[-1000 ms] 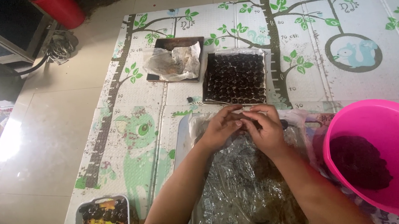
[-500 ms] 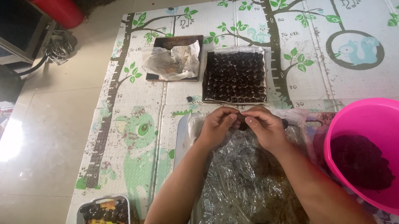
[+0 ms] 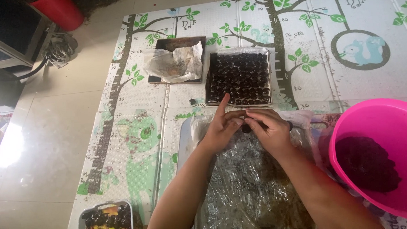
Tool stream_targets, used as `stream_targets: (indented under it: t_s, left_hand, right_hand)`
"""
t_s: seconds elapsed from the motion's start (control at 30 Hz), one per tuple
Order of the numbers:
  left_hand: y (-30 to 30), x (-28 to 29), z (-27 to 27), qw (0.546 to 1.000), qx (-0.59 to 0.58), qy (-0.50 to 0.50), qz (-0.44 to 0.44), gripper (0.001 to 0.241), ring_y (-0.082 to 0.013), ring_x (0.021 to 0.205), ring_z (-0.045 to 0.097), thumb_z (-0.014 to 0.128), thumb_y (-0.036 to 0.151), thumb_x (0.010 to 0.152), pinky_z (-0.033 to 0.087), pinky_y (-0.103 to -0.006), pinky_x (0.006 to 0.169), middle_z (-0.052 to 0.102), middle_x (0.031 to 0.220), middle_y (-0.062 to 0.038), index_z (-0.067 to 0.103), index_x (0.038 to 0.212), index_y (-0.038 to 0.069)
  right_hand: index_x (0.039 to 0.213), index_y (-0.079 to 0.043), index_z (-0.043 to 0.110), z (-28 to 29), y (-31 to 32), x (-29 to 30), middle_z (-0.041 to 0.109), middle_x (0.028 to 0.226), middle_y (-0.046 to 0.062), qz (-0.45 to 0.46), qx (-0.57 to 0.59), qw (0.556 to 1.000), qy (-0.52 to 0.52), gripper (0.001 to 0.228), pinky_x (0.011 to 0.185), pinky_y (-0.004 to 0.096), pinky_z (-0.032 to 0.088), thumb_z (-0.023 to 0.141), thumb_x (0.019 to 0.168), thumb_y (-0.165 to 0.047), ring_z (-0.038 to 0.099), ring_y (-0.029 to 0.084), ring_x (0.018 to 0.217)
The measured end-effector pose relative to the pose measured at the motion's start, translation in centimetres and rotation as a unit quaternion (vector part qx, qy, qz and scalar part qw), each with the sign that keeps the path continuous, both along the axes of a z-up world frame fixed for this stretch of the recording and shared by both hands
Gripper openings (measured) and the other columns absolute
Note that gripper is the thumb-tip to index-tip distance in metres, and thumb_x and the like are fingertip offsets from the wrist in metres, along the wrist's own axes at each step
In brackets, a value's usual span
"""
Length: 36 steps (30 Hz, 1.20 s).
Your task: Rolling a dark mixture into small uniform balls and arranging them in rows on a tray.
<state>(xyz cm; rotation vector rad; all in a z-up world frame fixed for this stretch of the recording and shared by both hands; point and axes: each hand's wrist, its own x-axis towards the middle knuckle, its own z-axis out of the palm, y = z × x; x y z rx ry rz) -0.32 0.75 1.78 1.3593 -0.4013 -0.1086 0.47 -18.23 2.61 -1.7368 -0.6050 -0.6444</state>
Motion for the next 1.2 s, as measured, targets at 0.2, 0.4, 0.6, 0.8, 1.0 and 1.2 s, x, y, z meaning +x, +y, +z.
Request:
stream_targets:
  t_s: [0.2,0.4,0.6,0.8,1.0,1.2]
  left_hand:
    - [-0.4,-0.3,-0.1,0.998,0.009,0.065,0.000,0.048,-0.0362,0.102,0.073,0.059,0.027,0.107,0.063,-0.0437,0.079,0.069,0.122,-0.029,0.056,0.142,-0.005]
    - [-0.4,-0.3,0.3,0.996,0.023,0.054,0.061,0.036,-0.0216,0.097,0.073,0.068,0.026,0.102,0.061,-0.0363,0.079,0.075,0.110,-0.018,0.070,0.130,0.003]
    - [-0.5,-0.3,0.7,0.991,-0.116,0.070,0.025,0.047,-0.0205,0.088,0.074,0.072,0.022,0.099,0.063,-0.0339,0.077,0.074,0.095,-0.014,0.057,0.138,0.002]
    - [-0.4,0.3,-0.9,0.995,-0.040,0.060,0.062,0.046,-0.0132,0.079,0.072,0.080,0.014,0.093,0.060,-0.0253,0.072,0.074,0.088,-0.011,0.062,0.134,0.003]
    - [-0.3,0.1,-0.6,0.995,-0.040,0.075,0.053,0.040,-0.0191,0.075,0.074,0.078,0.017,0.095,0.061,-0.0284,0.067,0.073,0.082,-0.014,0.066,0.130,0.004]
    - [-0.2,0.4,-0.2,0.994,-0.030,0.063,0.084,0.050,-0.0232,0.080,0.075,0.080,0.015,0.093,0.063,-0.0349,0.073,0.073,0.091,-0.018,0.060,0.137,0.002]
  right_hand:
    - [0.107,-0.005,0.083,-0.2,-0.1,-0.3,0.079,0.090,0.008,-0.037,-0.012,0.999,-0.028,0.018,0.069,0.035,0.059,0.084,0.089,-0.009,0.072,0.026,0.076]
    - [0.147,-0.001,0.057,0.1,0.8,-0.8,0.068,0.132,0.017,0.055,-0.103,0.991,-0.066,0.057,0.094,0.053,0.047,0.072,0.092,-0.005,0.064,0.038,0.113]
    - [0.135,0.000,0.069,-0.5,0.9,-0.8,0.072,0.115,0.010,0.011,-0.080,0.994,-0.079,0.045,0.088,0.046,0.053,0.074,0.090,0.001,0.069,0.032,0.100]
    - [0.140,-0.004,0.067,-0.2,0.3,-0.4,0.064,0.118,0.011,0.026,-0.099,0.993,-0.050,0.054,0.094,0.049,0.051,0.078,0.087,-0.002,0.065,0.037,0.109]
    - [0.116,-0.001,0.075,-1.5,-0.1,0.0,0.070,0.112,0.014,0.047,-0.108,0.990,-0.074,0.030,0.092,0.050,0.052,0.080,0.087,-0.006,0.069,0.038,0.105]
    - [0.130,-0.003,0.066,-0.6,0.4,-0.2,0.065,0.122,0.015,0.027,-0.114,0.992,-0.048,0.058,0.097,0.054,0.050,0.090,0.079,-0.018,0.065,0.041,0.113]
